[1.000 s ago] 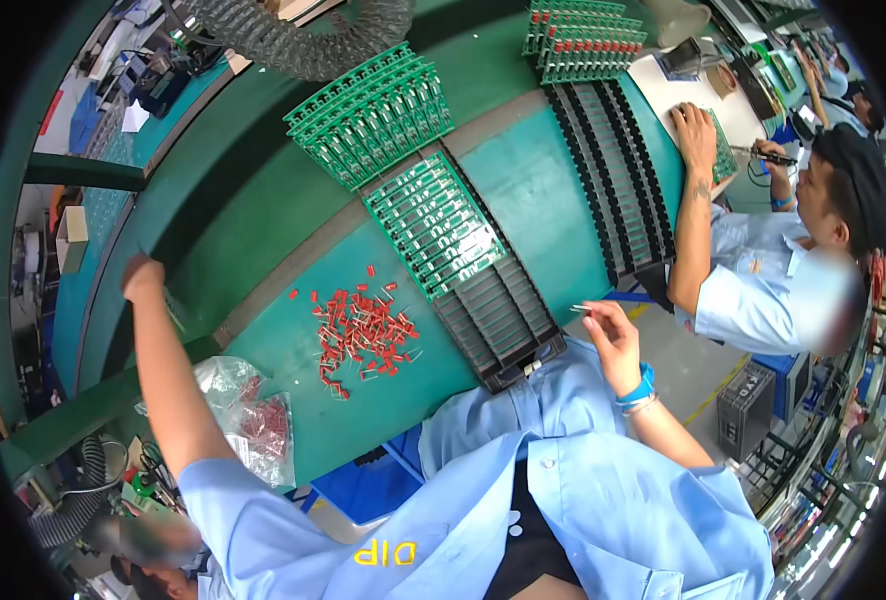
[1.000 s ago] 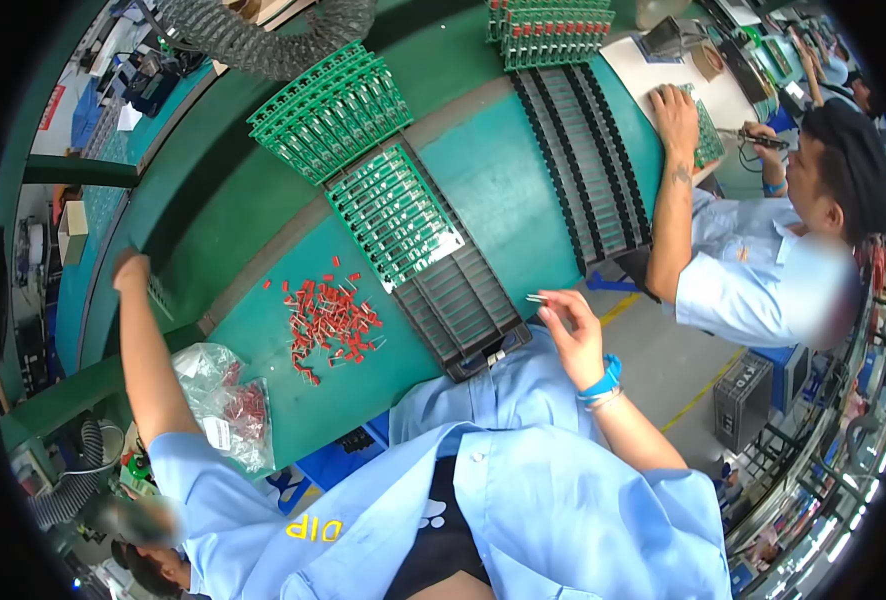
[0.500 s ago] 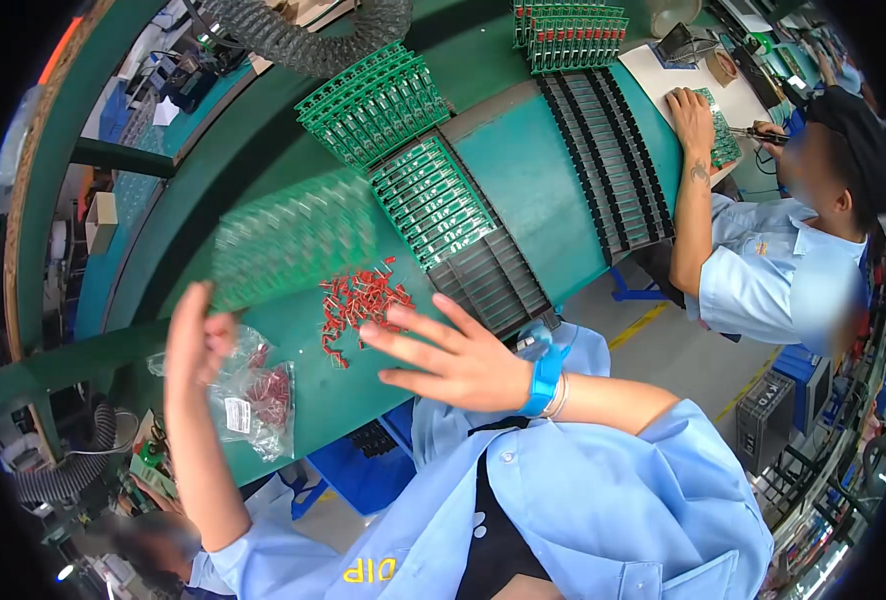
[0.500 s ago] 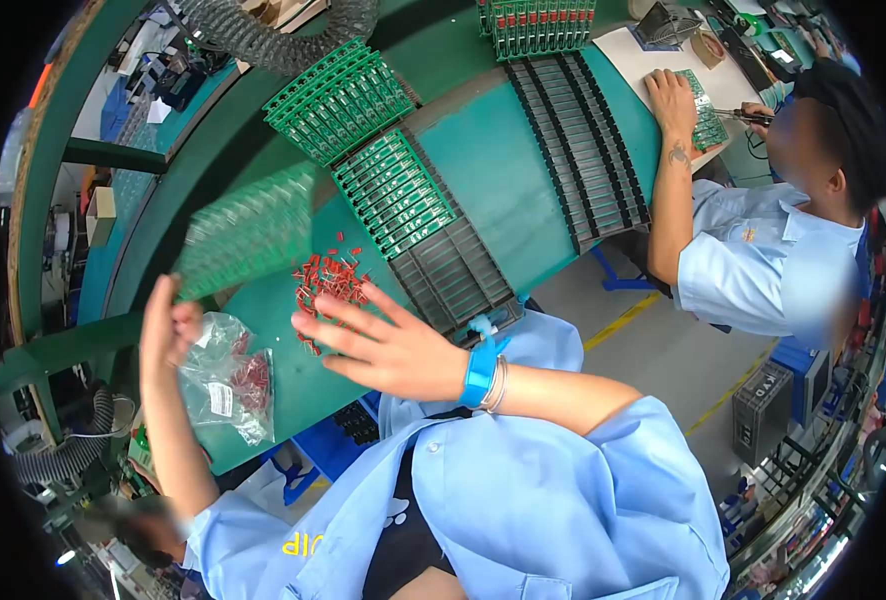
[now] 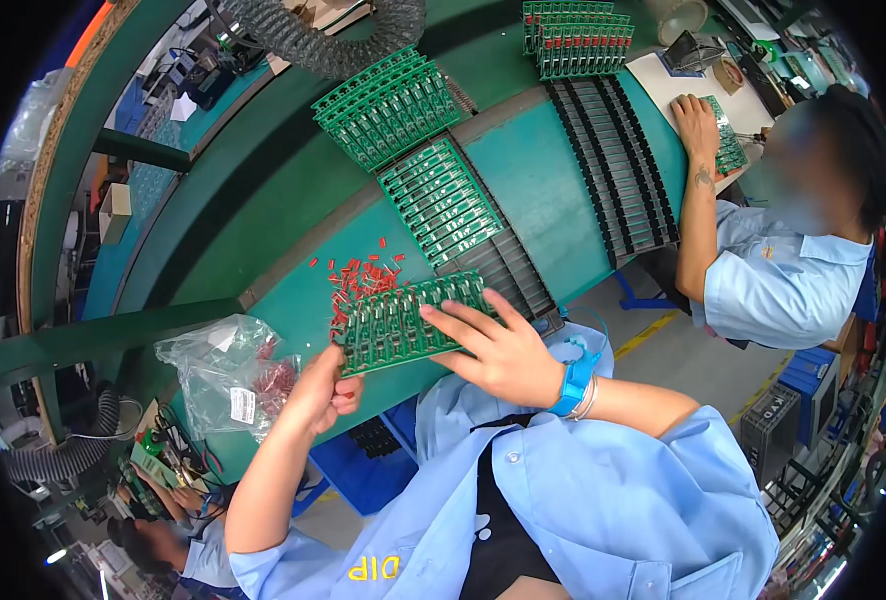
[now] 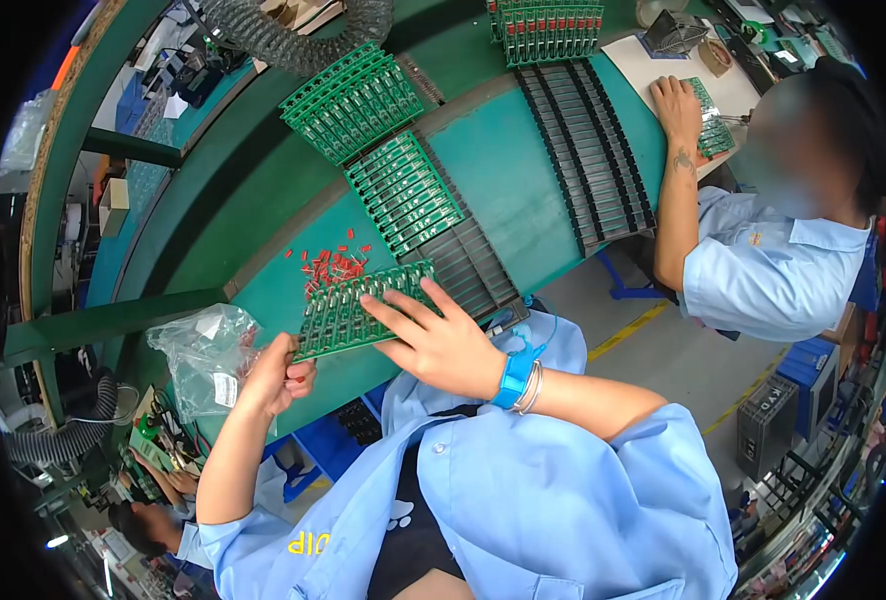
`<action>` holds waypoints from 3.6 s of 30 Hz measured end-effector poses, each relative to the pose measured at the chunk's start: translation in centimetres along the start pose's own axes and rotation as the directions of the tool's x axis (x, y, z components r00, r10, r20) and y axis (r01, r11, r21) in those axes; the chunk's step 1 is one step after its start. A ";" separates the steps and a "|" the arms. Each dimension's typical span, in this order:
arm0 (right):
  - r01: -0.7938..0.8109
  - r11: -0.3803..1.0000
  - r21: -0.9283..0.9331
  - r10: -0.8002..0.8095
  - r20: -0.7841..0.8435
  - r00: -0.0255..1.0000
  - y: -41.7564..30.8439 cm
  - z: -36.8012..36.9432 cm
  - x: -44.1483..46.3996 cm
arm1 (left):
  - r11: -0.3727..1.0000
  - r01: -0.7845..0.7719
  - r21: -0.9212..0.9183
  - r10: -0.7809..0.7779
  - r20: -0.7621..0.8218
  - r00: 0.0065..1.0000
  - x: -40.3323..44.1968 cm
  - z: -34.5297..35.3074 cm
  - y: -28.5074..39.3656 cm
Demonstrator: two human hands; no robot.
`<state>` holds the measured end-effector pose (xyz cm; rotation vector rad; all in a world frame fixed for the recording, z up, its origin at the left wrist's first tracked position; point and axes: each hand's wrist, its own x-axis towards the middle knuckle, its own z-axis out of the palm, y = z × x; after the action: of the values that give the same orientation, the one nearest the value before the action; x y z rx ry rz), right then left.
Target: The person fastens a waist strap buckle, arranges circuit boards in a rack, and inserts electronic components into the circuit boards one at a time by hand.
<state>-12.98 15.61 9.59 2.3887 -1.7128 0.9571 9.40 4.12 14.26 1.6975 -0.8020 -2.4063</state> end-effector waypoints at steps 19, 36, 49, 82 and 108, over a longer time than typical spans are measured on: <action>-0.733 -0.092 0.674 0.819 0.470 0.330 4.5 4.1 -10.1 | 0.570 -0.407 0.714 0.550 0.037 0.835 13.3 6.5 -10.7; -0.751 0.374 0.544 0.804 0.213 0.555 3.7 4.4 -10.2 | 0.517 -0.423 0.744 0.692 -0.073 0.718 15.3 6.6 -11.3; -0.731 0.313 0.606 0.833 0.194 0.517 5.8 3.0 -10.4 | 0.363 -0.303 0.881 0.681 -0.029 0.731 14.4 6.7 -9.7; -0.643 0.660 0.389 0.677 0.062 0.733 10.3 8.5 0.1 | 0.244 -0.239 0.940 0.718 -0.010 0.696 18.3 4.5 -2.3; -0.658 0.417 0.628 0.764 0.151 0.628 10.8 7.9 -0.6 | 0.263 -0.230 0.937 0.767 -0.058 0.639 18.1 4.6 -2.7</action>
<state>-18.97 8.90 -0.38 1.5927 -2.7586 2.0767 -1.02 1.56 -1.29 1.6720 -2.2978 -0.8816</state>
